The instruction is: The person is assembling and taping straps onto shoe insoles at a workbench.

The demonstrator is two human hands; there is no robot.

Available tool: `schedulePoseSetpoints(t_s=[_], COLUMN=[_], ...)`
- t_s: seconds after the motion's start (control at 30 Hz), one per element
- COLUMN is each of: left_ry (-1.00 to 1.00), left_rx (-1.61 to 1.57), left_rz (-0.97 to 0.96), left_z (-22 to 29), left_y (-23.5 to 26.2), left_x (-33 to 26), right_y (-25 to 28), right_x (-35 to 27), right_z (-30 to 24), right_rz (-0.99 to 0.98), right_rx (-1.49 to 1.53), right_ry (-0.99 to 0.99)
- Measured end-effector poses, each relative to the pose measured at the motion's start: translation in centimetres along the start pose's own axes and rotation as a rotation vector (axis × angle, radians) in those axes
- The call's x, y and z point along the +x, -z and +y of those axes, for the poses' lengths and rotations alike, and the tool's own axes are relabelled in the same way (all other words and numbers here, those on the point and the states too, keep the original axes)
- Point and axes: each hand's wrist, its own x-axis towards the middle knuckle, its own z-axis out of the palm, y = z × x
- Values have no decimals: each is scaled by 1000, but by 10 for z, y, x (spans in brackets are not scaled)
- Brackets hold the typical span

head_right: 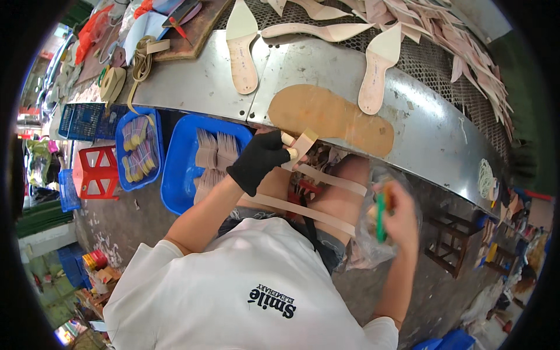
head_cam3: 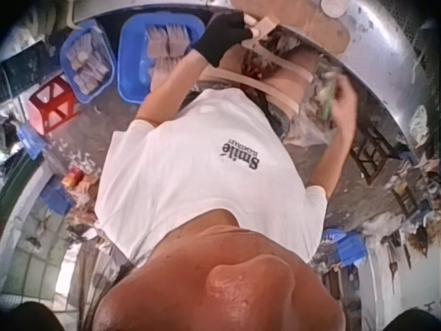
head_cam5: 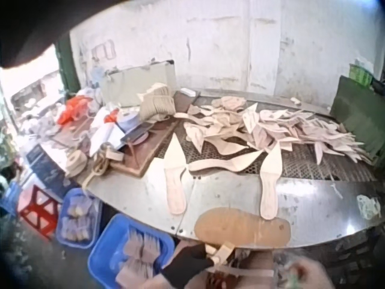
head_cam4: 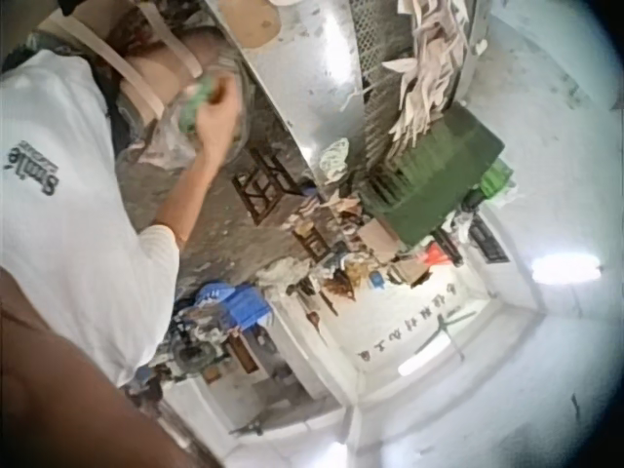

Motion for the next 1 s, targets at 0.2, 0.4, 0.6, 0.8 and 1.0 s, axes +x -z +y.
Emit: schedulePoseSetpoints(t_s=[0.2,0.4,0.6,0.8,1.0], left_ry=[107,186,143,113,21], left_rx=[-66,-50,-17,200,175], left_rz=[-34,-37,-53,-141,-47], left_z=[11,10,7,16,31], left_y=[-5,-10,-4,-6,-2], left_x=[-9,-11,-7,-2,-16], right_y=[-58,-64,-51,-35,20], right_x=[-1,19,7,12,26], right_z=[-4,-15,-27,-31,-20], right_rz=[-66,-81,-20,-39,324], right_rx=[-119,-163,-238,-242,-261], right_ry=[-37,66,35,19,72])
